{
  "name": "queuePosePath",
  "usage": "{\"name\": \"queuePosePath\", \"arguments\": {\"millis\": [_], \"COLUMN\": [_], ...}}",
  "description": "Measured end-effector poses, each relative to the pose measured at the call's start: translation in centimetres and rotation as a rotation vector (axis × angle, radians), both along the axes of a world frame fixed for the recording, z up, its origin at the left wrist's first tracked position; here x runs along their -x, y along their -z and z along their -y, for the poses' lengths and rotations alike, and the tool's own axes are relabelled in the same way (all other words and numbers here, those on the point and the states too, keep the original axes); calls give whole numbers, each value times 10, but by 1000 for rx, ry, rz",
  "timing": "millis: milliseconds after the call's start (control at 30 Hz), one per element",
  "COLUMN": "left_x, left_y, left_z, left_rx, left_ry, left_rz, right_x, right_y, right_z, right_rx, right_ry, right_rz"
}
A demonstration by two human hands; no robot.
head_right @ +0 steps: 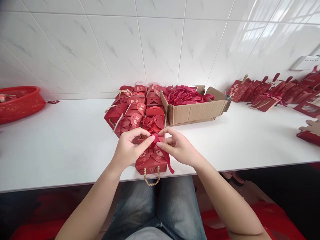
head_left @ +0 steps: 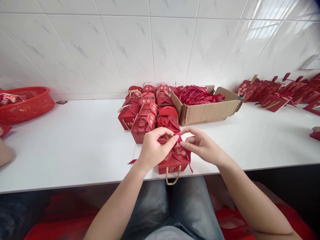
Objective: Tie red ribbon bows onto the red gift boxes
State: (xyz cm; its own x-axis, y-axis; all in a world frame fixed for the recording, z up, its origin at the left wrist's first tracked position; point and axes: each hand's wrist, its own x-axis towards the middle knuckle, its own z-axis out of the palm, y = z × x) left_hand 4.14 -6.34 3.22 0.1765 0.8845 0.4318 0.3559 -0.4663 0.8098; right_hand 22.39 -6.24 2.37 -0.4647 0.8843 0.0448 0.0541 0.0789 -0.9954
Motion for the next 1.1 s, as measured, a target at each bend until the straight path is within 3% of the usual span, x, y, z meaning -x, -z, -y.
{"name": "queuePosePath", "arguments": {"millis": [133, 233, 300, 400, 500, 600, 700, 833, 967, 1033, 1100], "left_x": [0, 7, 17, 36, 47, 47, 44, 40, 31, 23, 13], "left_y": [-1, 3, 10, 23, 34, 35, 22, -11, -44, -56, -64], "left_z": [0, 2, 5, 9, 11, 12, 14, 17, 9, 0, -10], "left_rx": [-89, -86, -2, 147, 305, 485, 505, 420, 363, 352, 353], "left_ry": [30, -34, -129, -212, -159, -26, 7, 118, 224, 252, 342], "left_rz": [-29, -47, -51, -118, -207, -204, -170, -156, -182, -201, -209], "right_x": [8, 15, 17, 15, 12, 14, 23, 34, 31, 28, 26], "right_y": [6, 11, 13, 12, 8, 6, 8, 7, 0, -1, 1], "right_z": [-1, -2, -2, -2, -3, -5, -6, -2, 3, 4, 4], "right_rx": [-105, -227, -270, -171, -68, -94, -150, -294, -460, -496, -487], "right_ry": [23, 153, 204, 120, 28, -6, 115, 297, 145, 41, 34], "right_rz": [86, 111, 95, 41, 9, 14, 81, 284, 371, 371, 361]}}
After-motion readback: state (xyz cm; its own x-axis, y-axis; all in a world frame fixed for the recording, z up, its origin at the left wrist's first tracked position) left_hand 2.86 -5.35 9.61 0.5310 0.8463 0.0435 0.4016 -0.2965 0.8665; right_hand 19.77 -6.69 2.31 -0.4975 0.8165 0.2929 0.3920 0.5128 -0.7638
